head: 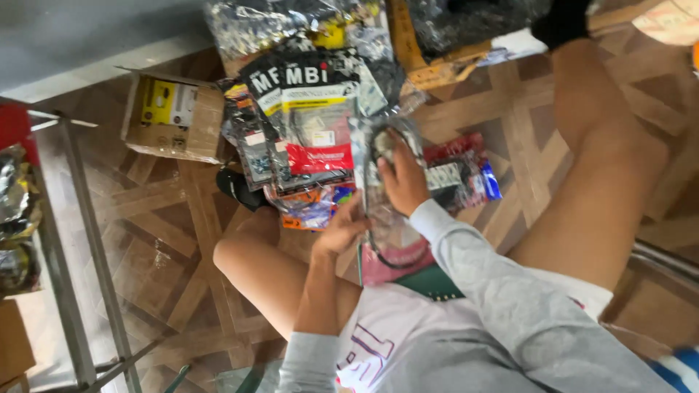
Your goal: The person sits on a chair and wipes various packaged motorcycle parts with a cloth. They pick up items such as cables and filters from a pile on the floor, wipe them, and place them back down.
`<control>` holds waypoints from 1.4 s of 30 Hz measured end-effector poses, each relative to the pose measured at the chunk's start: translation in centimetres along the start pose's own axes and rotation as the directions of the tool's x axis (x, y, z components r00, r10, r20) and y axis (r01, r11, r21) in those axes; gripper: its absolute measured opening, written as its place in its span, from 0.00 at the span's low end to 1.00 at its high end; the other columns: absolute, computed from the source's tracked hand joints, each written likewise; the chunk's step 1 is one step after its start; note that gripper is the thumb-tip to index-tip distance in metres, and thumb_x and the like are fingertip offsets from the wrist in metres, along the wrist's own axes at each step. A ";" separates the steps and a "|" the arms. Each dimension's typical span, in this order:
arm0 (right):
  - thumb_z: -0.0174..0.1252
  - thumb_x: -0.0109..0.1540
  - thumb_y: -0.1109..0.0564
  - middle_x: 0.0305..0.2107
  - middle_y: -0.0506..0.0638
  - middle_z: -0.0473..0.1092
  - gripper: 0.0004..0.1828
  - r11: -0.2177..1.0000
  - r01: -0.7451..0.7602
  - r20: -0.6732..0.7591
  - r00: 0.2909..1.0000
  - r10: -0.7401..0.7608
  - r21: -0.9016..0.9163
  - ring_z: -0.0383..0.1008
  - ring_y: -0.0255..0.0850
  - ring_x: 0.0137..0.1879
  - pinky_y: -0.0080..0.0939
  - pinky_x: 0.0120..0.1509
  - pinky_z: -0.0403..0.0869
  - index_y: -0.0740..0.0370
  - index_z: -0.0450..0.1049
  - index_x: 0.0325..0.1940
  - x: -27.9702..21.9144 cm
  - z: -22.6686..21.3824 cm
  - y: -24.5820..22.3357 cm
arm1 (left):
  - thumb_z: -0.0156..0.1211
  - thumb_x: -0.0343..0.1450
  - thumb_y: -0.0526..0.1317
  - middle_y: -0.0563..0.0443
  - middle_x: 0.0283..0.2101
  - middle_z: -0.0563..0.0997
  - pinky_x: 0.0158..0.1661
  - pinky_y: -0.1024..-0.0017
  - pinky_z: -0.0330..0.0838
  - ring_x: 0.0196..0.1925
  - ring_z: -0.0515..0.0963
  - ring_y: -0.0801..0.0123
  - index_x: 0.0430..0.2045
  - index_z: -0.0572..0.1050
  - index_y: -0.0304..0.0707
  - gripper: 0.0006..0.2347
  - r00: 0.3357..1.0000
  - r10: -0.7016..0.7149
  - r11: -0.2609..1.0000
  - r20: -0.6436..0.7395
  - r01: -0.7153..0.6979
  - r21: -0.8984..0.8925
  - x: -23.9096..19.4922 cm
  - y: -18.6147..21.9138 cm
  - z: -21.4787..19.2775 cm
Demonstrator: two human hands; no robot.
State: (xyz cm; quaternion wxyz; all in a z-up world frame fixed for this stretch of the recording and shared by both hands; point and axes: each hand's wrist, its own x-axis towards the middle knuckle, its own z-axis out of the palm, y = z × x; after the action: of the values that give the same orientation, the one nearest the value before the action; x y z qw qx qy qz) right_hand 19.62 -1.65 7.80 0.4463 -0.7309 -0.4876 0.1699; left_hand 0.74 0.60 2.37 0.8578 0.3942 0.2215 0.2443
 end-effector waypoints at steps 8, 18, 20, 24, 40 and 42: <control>0.52 0.67 0.65 0.67 0.75 0.58 0.31 0.961 0.261 0.039 0.963 -0.265 0.092 0.58 0.70 0.73 0.61 0.78 0.59 0.71 0.55 0.75 0.7 -1.7 -8.6 | 0.58 0.62 0.22 0.39 0.54 0.75 0.54 0.57 0.74 0.55 0.73 0.58 0.62 0.67 0.28 0.29 0.988 0.153 0.919 0.027 -0.152 0.365 -1.1 9.2 3.2; 0.51 0.69 0.55 0.68 0.66 0.59 0.28 0.854 0.503 0.134 0.845 -0.518 0.130 0.62 0.63 0.73 0.58 0.76 0.64 0.65 0.60 0.73 0.7 -0.5 -11.7 | 0.45 0.56 0.21 0.36 0.48 0.74 0.39 0.61 0.74 0.46 0.73 0.56 0.62 0.64 0.26 0.33 0.947 0.221 0.960 -0.234 -0.169 0.224 -5.0 9.6 5.7; 0.56 0.66 0.55 0.65 0.66 0.64 0.30 0.818 0.560 0.080 0.817 -0.572 0.129 0.64 0.64 0.71 0.61 0.74 0.66 0.63 0.63 0.72 1.0 -0.5 -10.4 | 0.43 0.56 0.22 0.44 0.46 0.75 0.41 0.69 0.71 0.46 0.74 0.62 0.57 0.66 0.28 0.30 0.950 0.228 0.942 -0.212 -0.160 0.295 -6.0 7.5 4.6; 0.52 0.70 0.53 0.64 0.71 0.62 0.25 0.877 0.434 -0.116 0.901 -0.418 0.208 0.62 0.69 0.71 0.63 0.75 0.62 0.68 0.65 0.69 3.7 -2.2 -8.2 | 0.46 0.54 0.21 0.37 0.46 0.77 0.46 0.57 0.75 0.49 0.76 0.56 0.60 0.66 0.26 0.33 0.990 0.130 0.875 -0.055 -0.089 0.476 -6.0 9.8 5.7; 0.44 0.73 0.36 0.64 0.71 0.64 0.35 0.900 -0.307 0.221 0.944 0.246 0.310 0.59 0.62 0.73 0.58 0.80 0.54 0.69 0.65 0.70 6.1 -4.2 -0.7 | 0.47 0.59 0.16 0.34 0.54 0.77 0.55 0.50 0.69 0.56 0.74 0.55 0.65 0.64 0.28 0.34 0.989 0.126 0.951 0.073 -0.142 0.276 -4.9 8.4 8.2; 0.42 0.73 0.33 0.64 0.73 0.63 0.38 0.860 -0.392 0.346 0.896 0.277 0.327 0.58 0.65 0.73 0.60 0.80 0.53 0.70 0.67 0.69 5.8 -4.7 0.5 | 0.49 0.58 0.16 0.35 0.52 0.79 0.53 0.52 0.71 0.53 0.77 0.56 0.63 0.66 0.28 0.33 0.989 0.131 0.962 0.073 -0.144 0.231 -4.4 6.3 6.3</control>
State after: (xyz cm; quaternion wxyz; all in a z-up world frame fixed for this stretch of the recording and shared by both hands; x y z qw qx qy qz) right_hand 25.85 0.95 11.01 0.4699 -0.6691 -0.3676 0.4430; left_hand -0.64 -2.01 11.81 0.7919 0.5145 0.1965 0.2639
